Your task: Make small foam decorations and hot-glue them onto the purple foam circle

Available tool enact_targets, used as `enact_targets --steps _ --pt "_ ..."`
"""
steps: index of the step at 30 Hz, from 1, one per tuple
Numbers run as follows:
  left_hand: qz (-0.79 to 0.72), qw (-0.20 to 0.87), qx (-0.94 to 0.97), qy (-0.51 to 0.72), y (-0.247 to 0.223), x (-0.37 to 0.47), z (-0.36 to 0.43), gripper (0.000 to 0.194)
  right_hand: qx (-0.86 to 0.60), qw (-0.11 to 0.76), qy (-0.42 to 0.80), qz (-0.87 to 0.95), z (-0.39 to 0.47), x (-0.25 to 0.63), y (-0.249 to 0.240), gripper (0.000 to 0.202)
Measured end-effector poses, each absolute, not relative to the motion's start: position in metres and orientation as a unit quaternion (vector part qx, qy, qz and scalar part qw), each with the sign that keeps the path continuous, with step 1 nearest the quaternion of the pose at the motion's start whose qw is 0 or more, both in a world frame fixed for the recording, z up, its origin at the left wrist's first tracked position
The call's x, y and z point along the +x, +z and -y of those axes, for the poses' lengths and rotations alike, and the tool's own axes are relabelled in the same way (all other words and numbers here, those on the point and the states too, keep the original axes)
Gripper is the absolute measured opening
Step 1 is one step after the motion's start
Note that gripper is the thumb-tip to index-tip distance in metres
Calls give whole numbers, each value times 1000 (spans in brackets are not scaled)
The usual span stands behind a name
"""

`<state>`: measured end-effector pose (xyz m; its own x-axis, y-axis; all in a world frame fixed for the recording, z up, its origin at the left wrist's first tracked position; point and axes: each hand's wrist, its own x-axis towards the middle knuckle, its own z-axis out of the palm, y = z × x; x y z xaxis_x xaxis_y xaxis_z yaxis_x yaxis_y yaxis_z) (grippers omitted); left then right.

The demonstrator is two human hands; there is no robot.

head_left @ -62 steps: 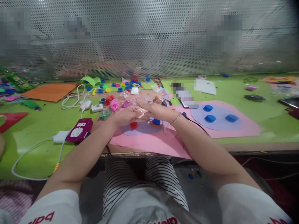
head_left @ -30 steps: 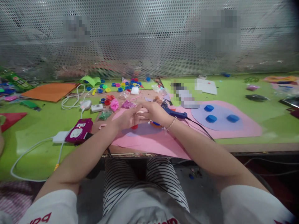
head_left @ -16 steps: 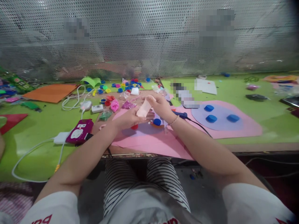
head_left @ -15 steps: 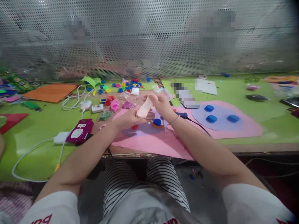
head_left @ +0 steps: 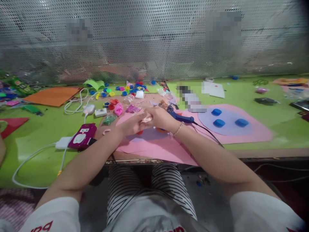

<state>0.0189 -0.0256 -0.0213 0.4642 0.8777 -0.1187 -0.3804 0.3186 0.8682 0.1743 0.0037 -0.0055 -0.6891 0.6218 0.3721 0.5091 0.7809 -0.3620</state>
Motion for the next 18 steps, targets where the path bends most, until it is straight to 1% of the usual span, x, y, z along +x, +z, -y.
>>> enact_targets --steps 4,7,9,11,15,17,18 --pt "-264 791 409 370 -21 18 25 42 -297 265 156 904 -10 177 -6 24" --pt "-234 793 435 356 -20 19 25 51 -288 285 208 890 -12 178 -7 30" --pt "-223 779 465 356 -21 21 26 49 -281 302 240 879 -13 177 -8 34" --pt "-242 759 488 357 -24 24 25 43 -282 317 271 864 -14 175 -10 35" --pt "-291 720 512 368 -32 25 21 30 -360 353 352 789 -18 171 -15 42" --pt "-283 710 522 377 -32 23 20 32 -394 392 389 734 -21 172 -15 45" --pt "-279 708 524 383 -31 22 21 36 -398 414 404 712 -22 173 -14 46"
